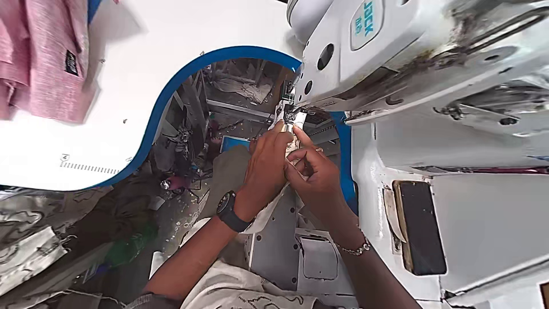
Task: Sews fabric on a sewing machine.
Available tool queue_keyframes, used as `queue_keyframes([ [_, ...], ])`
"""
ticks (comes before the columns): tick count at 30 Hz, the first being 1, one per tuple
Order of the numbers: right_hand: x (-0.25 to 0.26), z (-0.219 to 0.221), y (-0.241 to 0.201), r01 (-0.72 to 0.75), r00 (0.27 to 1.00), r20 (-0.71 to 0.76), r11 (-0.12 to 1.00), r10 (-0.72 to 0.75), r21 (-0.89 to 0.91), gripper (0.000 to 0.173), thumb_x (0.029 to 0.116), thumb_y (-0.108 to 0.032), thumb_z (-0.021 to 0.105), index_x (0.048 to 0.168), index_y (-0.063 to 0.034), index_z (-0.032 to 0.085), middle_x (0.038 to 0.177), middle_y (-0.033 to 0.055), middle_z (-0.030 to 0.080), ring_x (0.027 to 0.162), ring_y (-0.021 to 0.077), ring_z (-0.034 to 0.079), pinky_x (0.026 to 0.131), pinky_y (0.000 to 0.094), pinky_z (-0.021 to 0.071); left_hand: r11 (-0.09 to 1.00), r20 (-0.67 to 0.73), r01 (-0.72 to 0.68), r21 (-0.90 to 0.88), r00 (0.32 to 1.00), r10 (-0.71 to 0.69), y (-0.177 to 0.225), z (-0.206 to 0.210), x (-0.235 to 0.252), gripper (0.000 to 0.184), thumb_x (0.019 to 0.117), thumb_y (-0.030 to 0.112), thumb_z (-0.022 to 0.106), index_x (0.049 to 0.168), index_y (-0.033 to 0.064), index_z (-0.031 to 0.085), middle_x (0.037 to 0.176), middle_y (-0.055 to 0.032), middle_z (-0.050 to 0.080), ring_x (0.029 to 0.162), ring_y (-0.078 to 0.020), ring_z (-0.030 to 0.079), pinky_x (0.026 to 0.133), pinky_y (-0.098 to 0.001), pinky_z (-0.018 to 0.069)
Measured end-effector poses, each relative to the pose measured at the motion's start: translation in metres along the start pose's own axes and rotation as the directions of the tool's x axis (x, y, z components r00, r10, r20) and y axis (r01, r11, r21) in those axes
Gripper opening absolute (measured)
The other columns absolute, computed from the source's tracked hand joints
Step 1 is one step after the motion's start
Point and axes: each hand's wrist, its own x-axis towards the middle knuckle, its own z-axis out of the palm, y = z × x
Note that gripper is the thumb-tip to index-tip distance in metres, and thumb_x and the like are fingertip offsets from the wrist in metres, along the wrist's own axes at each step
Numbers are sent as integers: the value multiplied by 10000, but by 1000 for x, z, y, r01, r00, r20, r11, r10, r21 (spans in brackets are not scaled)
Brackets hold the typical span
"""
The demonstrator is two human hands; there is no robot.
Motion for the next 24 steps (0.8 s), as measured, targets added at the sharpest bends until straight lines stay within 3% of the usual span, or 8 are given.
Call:
queue_keyframes([
  [4,-20,-17,-23,-69,995,-95,929,37,-362,199,916,-185,644,921,-13,744,929,148,686,698,231,631,614,406,513,996,-1,67,-58,998,-67,8,-8,-4,259,943,61,587,1165,-63,637,1163,-232,653,1114,-398,623,915,-524,517],
  [7,-61,-58,-25,-160,947,161,843,278,-513,203,893,-159,700,869,41,718,728,199,662,718,394,668,663,601,491,940,306,334,-70,904,-299,36,-52,-38,413,1017,288,599,1268,-39,611,958,-165,697,883,-291,677,830,-478,538],
  [9,-83,-76,11,-134,861,401,900,312,-415,209,899,-194,698,855,8,729,736,144,677,712,308,667,669,546,502,938,398,345,-18,863,-310,49,-70,-59,340,1005,180,613,1253,-51,644,986,-205,717,889,-335,702,823,-501,545],
  [11,-88,-79,17,90,848,525,959,67,-269,261,937,-257,636,865,-28,739,735,90,697,700,219,691,655,451,549,984,256,179,-15,952,-169,48,-62,-76,236,991,106,577,1122,-48,700,908,-181,726,783,-299,718,716,-447,576],
  [14,-90,-52,-59,433,863,458,776,-212,-458,325,957,-308,532,731,-98,634,506,26,485,430,216,554,370,373,407,998,54,56,-24,997,-55,39,-37,-80,218,987,79,494,956,-20,686,753,-136,671,646,-257,676,577,-391,533],
  [17,-90,-41,-81,265,875,482,786,49,-559,203,912,-213,639,811,-47,693,578,111,583,539,324,643,475,499,484,989,130,149,-9,981,-147,48,-50,-71,244,996,133,509,994,-44,677,627,-142,622,564,-321,662,525,-480,525],
  [21,-65,-53,-114,224,866,460,671,195,-707,256,939,-249,653,847,-11,680,535,121,579,512,345,649,468,471,478,994,144,94,-58,986,-84,39,-54,-85,210,947,206,589,876,21,659,520,-57,521,427,-219,557,409,-372,437],
  [24,-55,-54,-110,226,776,565,712,282,-665,266,924,-264,658,825,-18,676,576,136,591,579,364,656,526,512,476,995,46,20,-97,999,-16,32,-44,-84,251,968,196,561,794,45,661,621,-60,576,546,-201,608,483,-338,474],
])
